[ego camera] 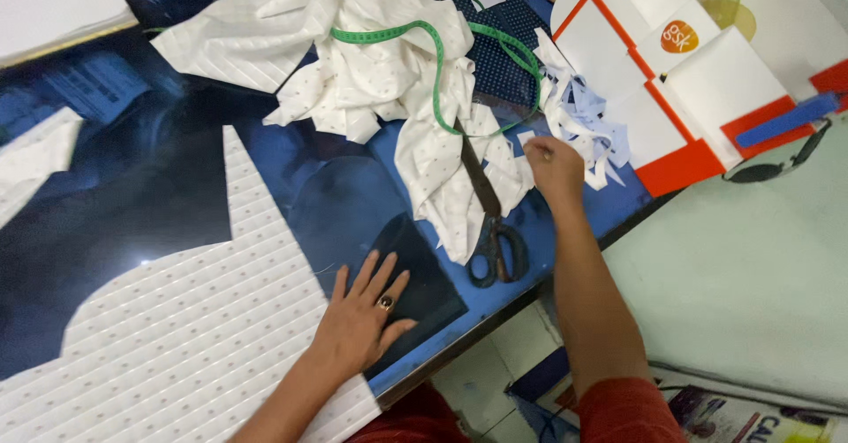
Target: The person lays out a white patterned fabric on a blue table, smooths it, and uses a ruler and chalk to mark lines. They then use scissors to cut the fabric along the marked lines and fold the resulting pieces.
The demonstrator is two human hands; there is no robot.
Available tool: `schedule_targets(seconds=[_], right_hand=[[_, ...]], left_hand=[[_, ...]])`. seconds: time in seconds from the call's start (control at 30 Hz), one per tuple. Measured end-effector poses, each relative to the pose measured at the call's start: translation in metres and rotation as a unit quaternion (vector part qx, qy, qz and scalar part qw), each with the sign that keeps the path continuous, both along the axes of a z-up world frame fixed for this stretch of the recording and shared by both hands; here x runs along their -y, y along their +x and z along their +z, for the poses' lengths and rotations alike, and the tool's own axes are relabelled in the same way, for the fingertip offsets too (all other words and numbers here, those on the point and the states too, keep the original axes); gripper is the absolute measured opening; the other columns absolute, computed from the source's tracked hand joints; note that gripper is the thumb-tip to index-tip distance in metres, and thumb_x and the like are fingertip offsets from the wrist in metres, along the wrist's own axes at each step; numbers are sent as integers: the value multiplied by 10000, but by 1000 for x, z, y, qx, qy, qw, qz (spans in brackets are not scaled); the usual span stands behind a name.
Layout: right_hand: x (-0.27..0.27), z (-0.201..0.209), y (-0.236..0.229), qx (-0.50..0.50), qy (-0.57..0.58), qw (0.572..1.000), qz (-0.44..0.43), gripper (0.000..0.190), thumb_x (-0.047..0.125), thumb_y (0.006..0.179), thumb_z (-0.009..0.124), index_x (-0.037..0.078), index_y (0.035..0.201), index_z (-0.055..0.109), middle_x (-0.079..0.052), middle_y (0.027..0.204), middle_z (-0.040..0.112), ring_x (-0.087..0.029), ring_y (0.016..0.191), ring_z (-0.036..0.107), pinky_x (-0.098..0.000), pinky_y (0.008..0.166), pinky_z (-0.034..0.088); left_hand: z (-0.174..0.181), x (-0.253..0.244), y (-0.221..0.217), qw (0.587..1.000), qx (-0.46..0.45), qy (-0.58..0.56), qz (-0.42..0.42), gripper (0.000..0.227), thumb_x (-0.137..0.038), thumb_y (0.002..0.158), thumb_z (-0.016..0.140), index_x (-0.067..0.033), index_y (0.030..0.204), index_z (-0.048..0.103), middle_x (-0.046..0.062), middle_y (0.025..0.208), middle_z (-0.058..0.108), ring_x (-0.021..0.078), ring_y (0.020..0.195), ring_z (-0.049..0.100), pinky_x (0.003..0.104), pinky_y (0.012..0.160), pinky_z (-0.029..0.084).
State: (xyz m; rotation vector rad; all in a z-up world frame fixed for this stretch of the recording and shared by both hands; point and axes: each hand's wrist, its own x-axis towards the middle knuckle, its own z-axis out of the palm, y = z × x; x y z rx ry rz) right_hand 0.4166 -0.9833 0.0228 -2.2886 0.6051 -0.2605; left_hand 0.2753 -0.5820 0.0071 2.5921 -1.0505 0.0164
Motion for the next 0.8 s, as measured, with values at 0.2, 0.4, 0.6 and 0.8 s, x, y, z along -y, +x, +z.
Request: schedule_targets(seconds=[0.2,0.4,0.6,0.8], right_hand=[[43,5,79,-142,-253,951,103,561,462,862,739,242,1372,662,-95,1327,660,-350,1218,644,-546,1026,476],[35,25,67,-254,-195,921,224,483,431,771,820,81,1099,768,-227,1135,720,-472,1149,660,-556,983,508],[24,28,70,-279,-192,906,254,502,427,721,848,22,1014,807,-304,1100,698,-518,1033,686,-570,884,544],[9,13,77,-319,-274,862,282,710,626,655,824,169,1183,697,-174,1172,732,-374,1205,663,-521,981,533]], left_hand=[[29,94,59,994,-28,16,-102,743,-564,932,610,-181,1543,431,176,1644,330,451,1500,291,672,1141,263],[18,162,71,974,-73,10,-215,915,-620,846,669,-241,1608,333,167,1697,260,487,1566,165,694,1211,203],[5,173,74,975,-70,35,-206,861,-589,854,671,-273,1596,369,159,1669,287,440,1595,83,719,1193,163],[-12,177,62,987,-41,-39,-153,845,-522,746,731,-253,1509,486,190,1521,434,469,1571,193,746,1163,230]])
